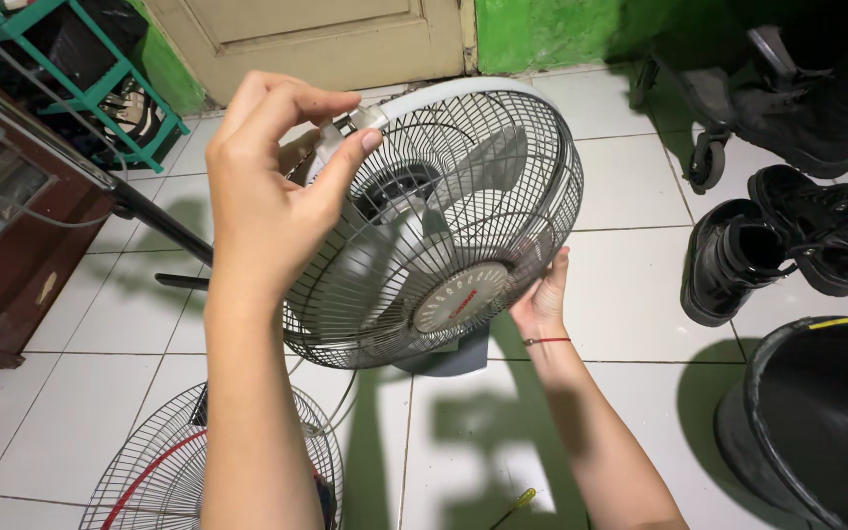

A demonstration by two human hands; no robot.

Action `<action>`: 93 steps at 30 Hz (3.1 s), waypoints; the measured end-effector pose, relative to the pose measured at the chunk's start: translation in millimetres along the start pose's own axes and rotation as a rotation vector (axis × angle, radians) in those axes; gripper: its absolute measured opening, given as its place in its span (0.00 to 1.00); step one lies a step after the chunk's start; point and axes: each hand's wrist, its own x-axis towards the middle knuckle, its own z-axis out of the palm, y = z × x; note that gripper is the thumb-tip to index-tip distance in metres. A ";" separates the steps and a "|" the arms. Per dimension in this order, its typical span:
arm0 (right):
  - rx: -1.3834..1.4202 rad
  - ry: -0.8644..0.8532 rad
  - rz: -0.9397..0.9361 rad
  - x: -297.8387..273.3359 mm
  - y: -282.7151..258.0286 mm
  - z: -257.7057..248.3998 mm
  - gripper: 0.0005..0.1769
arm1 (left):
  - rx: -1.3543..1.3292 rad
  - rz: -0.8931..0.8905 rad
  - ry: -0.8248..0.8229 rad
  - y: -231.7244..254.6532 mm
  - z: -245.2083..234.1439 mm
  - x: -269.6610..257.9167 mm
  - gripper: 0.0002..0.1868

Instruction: The person assembles a standing fan by attaching the front grille to the fan head and securing it with a screw. They use a screwdriver to tighten the screw and ensure the grille is properly fixed.

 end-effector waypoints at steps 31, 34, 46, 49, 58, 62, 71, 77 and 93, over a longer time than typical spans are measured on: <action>-0.120 0.163 -0.321 -5.2 22.5 47.9 0.41 | 0.091 0.082 0.009 8.6 -3.4 -0.1 0.10; -0.112 0.160 -0.330 -6.5 25.6 47.6 0.41 | 0.066 0.049 -0.008 8.2 -4.4 -0.5 0.10; -0.171 0.446 -0.300 -18.3 20.3 83.0 0.48 | 0.113 0.146 -0.007 4.9 -2.2 -1.9 0.10; -0.138 0.443 -0.092 -21.0 11.5 99.6 0.52 | 0.090 0.090 0.000 4.3 1.0 0.3 0.11; -0.152 0.415 0.319 -42.3 -3.2 120.4 0.58 | 0.079 0.115 0.023 -1.2 3.5 -2.3 0.10; -0.215 0.378 0.315 -59.4 9.3 97.8 0.57 | 0.027 0.182 0.055 -6.4 2.0 -4.0 0.11; -0.331 0.620 0.459 -54.2 4.8 132.6 0.66 | -0.114 0.107 0.083 -11.9 7.8 -3.1 0.11; -0.121 0.426 0.367 -81.2 20.4 152.5 0.74 | -0.124 0.080 0.102 -8.3 9.8 -4.8 0.11; -0.222 0.322 0.226 -100.9 28.0 121.3 0.77 | -0.062 0.121 0.063 -18.6 6.2 -8.4 0.09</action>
